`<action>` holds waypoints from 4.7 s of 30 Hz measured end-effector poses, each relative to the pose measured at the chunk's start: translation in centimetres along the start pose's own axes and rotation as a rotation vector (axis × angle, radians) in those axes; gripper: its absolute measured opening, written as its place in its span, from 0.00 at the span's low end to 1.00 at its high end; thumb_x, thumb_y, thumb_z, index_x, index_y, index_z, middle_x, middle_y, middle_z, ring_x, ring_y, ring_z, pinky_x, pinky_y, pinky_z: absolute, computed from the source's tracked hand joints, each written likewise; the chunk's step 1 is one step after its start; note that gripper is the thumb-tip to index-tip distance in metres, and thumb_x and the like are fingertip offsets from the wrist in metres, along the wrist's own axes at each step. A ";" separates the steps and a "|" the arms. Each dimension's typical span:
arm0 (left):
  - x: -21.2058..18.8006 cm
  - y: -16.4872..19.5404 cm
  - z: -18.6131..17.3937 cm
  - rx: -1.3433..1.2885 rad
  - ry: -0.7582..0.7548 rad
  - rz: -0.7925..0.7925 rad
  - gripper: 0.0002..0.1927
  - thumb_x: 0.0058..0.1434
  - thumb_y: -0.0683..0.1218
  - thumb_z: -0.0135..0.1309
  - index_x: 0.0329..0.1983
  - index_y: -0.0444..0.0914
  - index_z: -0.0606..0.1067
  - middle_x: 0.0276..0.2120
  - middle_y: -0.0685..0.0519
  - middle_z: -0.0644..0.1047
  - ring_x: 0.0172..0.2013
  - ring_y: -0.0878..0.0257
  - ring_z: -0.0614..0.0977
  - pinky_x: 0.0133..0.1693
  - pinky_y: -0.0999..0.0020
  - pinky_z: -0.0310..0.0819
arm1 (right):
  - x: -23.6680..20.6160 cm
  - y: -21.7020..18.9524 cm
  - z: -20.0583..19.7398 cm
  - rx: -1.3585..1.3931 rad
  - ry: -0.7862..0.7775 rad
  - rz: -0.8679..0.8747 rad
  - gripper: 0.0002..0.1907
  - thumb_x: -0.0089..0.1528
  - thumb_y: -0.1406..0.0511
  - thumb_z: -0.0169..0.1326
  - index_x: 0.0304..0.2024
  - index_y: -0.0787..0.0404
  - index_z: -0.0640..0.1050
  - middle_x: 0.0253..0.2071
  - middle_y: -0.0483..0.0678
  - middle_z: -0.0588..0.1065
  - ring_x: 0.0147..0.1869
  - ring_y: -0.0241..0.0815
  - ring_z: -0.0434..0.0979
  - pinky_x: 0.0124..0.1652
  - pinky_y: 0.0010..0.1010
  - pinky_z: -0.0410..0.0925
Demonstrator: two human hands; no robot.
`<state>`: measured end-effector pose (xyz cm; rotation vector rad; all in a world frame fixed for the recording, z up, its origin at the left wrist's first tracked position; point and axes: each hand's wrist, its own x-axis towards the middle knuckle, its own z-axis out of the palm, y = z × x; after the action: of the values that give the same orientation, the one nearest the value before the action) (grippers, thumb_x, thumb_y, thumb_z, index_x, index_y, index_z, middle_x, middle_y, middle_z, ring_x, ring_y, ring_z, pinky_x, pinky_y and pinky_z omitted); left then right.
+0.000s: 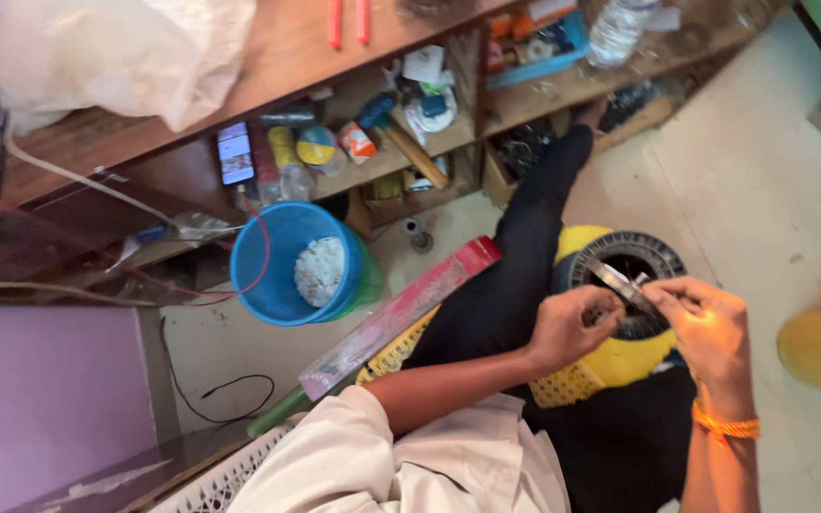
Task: The person winds copper wire around a motor armature held in the left hand while seated. The wire is fed from a spool and wrapped around the armature slots in a repetitive motion.
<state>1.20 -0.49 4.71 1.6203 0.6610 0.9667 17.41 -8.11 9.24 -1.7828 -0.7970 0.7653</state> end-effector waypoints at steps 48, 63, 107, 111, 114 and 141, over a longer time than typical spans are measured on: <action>6.6 -0.8 -3.5 0.463 -0.596 0.823 0.27 0.61 0.44 0.58 0.64 0.55 0.75 0.60 0.59 0.73 0.55 0.59 0.75 0.59 0.61 0.72 | -6.8 -0.8 2.6 -0.839 0.174 -0.494 0.04 0.62 0.72 0.64 0.38 0.63 0.80 0.33 0.51 0.76 0.36 0.53 0.76 0.37 0.40 0.69; 0.5 -3.7 -1.7 0.028 -0.299 0.319 0.06 0.61 0.41 0.66 0.38 0.39 0.79 0.45 0.56 0.82 0.37 0.65 0.83 0.40 0.70 0.76 | -7.3 -5.4 0.5 -0.584 0.161 -0.361 0.03 0.64 0.74 0.62 0.37 0.66 0.80 0.32 0.51 0.75 0.30 0.43 0.72 0.33 0.32 0.65; 8.0 -0.1 -2.6 0.259 -0.770 0.608 0.26 0.61 0.41 0.61 0.64 0.43 0.73 0.56 0.55 0.75 0.54 0.56 0.76 0.59 0.61 0.73 | -7.0 -1.3 2.0 -0.630 0.191 -0.400 0.04 0.64 0.72 0.62 0.41 0.64 0.80 0.36 0.52 0.79 0.38 0.49 0.80 0.36 0.32 0.70; 6.1 -0.8 -3.2 0.436 -0.590 0.852 0.26 0.57 0.41 0.59 0.60 0.52 0.77 0.60 0.56 0.73 0.60 0.57 0.73 0.59 0.58 0.68 | -7.2 -0.6 2.5 -0.738 0.201 -0.390 0.05 0.61 0.72 0.64 0.34 0.64 0.79 0.33 0.53 0.78 0.35 0.53 0.79 0.35 0.37 0.70; 4.6 -2.1 -3.6 0.487 -0.477 0.941 0.20 0.60 0.45 0.61 0.56 0.52 0.77 0.64 0.58 0.71 0.62 0.58 0.71 0.60 0.56 0.68 | -7.7 -0.7 2.4 -0.766 0.176 -0.427 0.06 0.59 0.71 0.65 0.31 0.62 0.79 0.29 0.50 0.77 0.33 0.50 0.79 0.36 0.40 0.69; -0.4 -1.3 1.6 -0.038 -0.122 -0.389 0.07 0.62 0.44 0.60 0.37 0.35 0.79 0.16 0.56 0.72 0.17 0.74 0.68 0.23 0.71 0.61 | 0.2 -1.7 -0.2 -0.299 0.137 0.046 0.03 0.63 0.72 0.62 0.37 0.69 0.82 0.19 0.36 0.61 0.25 0.25 0.56 0.27 0.20 0.57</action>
<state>2.45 -1.26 3.26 1.4344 0.8306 0.5889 17.40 -7.58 10.91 -2.1022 -0.8131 0.5669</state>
